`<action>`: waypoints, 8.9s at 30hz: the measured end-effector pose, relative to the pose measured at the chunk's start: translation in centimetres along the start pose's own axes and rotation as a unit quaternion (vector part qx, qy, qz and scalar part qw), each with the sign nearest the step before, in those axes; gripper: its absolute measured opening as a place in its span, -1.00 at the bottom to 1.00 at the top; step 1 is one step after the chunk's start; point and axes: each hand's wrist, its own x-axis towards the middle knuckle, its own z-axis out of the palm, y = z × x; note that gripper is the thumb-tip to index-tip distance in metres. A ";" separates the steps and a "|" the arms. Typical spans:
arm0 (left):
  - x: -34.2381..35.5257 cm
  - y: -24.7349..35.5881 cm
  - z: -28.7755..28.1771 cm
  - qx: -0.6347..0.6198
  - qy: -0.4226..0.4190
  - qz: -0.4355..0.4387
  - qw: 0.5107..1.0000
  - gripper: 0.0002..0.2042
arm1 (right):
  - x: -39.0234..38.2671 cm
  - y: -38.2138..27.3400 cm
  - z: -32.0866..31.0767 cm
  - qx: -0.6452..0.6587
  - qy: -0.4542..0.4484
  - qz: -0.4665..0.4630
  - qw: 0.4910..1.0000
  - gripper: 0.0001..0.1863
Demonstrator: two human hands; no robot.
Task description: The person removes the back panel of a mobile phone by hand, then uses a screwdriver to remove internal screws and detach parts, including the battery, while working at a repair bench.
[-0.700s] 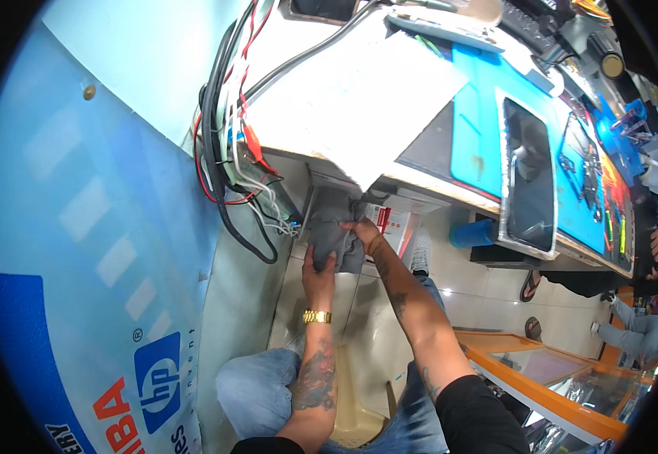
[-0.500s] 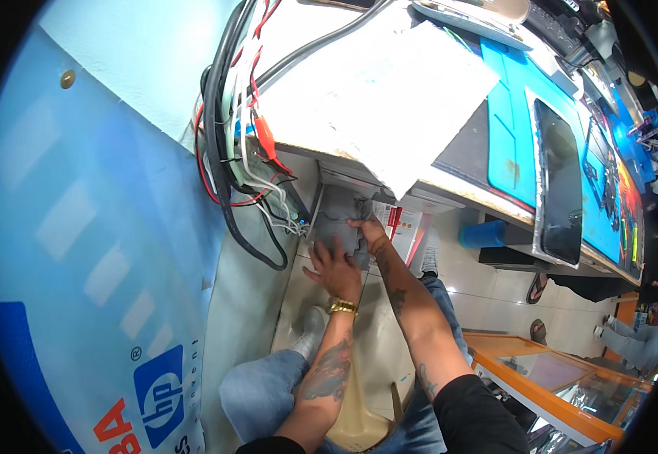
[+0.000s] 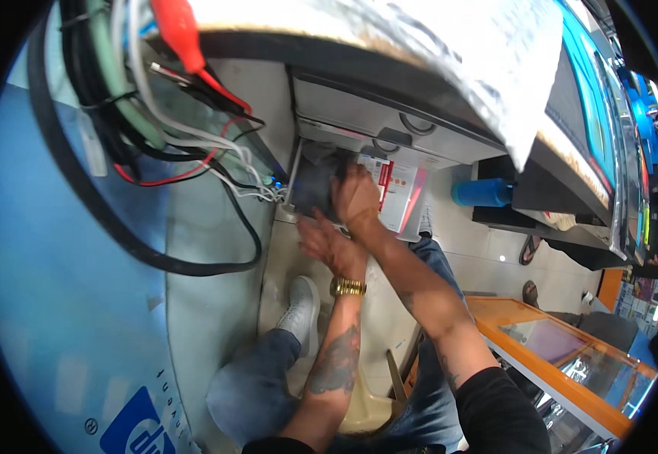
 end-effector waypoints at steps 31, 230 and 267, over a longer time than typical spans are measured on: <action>9.6 6.7 -2.0 -0.506 -0.372 -0.201 0.752 -0.54 | -4.0 17.5 -27.1 0.539 0.238 -0.228 0.776 -0.62; 1.8 31.6 -27.3 -0.245 -0.179 0.303 0.904 -0.59 | -18.0 7.9 -37.0 0.638 0.143 -0.115 0.748 -0.59; -1.9 31.3 -31.7 -0.562 -0.424 0.147 0.695 -0.26 | -32.2 2.6 -33.8 0.431 0.361 -0.185 0.806 -0.62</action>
